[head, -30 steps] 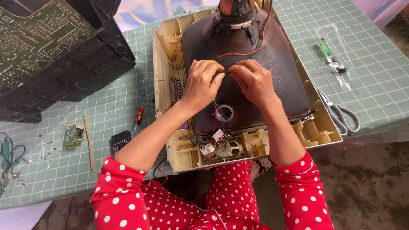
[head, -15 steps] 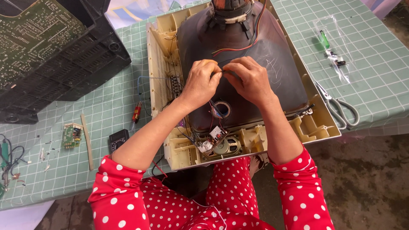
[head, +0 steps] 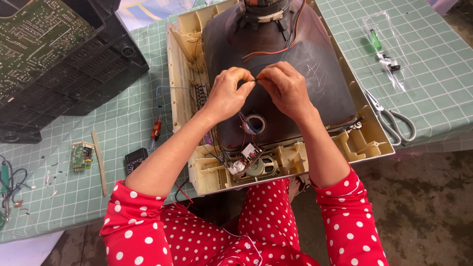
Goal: The person sits cross-legged on the floor and uses scissors to cut wires inside an open electronic device. They then wrap the cut wire ends with black electrical tape and use the scissors again to trim the tape.
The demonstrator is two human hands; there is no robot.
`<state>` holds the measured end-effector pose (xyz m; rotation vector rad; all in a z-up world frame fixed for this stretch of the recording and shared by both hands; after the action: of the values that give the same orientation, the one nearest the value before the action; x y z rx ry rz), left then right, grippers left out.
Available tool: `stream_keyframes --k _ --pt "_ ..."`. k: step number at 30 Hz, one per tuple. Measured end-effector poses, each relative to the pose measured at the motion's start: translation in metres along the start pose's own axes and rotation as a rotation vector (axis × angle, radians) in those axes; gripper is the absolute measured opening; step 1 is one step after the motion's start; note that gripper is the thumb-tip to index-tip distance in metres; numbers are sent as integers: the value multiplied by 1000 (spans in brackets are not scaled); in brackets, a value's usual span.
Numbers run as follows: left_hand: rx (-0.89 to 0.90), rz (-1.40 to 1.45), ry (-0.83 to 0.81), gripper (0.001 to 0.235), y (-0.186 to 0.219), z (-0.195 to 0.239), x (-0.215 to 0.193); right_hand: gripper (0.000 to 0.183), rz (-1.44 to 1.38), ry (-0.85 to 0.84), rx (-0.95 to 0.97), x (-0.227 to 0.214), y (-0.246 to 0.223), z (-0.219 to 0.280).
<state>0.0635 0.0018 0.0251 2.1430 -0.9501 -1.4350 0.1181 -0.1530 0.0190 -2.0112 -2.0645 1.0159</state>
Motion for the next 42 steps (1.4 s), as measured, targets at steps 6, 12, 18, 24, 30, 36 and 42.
stream_keyframes --k 6,12,18,24,30,36,42 --pt "-6 -45 -27 10 -18 -2 8 4 153 0 -41 3 -9 2" --pt "-2 -51 -30 20 -14 -6 6 9 236 60 -101 2 -16 1" --pt "15 -37 3 20 -22 -4 7 12 208 83 -113 1 -18 2" --pt "-92 68 -3 19 -33 -2 12 4 153 65 -75 1 -22 1" --pt "-58 6 1 22 -22 -2 12 4 174 62 -54 1 -22 1" --pt "-33 -19 29 26 -20 -3 14 7 205 109 -93 0 -17 6" --pt "-80 75 45 25 -32 0 15 7 159 101 -84 -1 -24 2"
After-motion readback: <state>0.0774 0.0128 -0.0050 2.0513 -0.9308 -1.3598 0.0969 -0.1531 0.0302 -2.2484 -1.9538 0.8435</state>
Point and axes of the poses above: each hand's wrist, its own z-axis away from the middle knuckle, its own x-axis out of the palm, y = z × x, the point moved 7 cm from there along -z, towards the middle knuckle, and after that the axes turned 11 degrees about x, right-handed, at the moved point
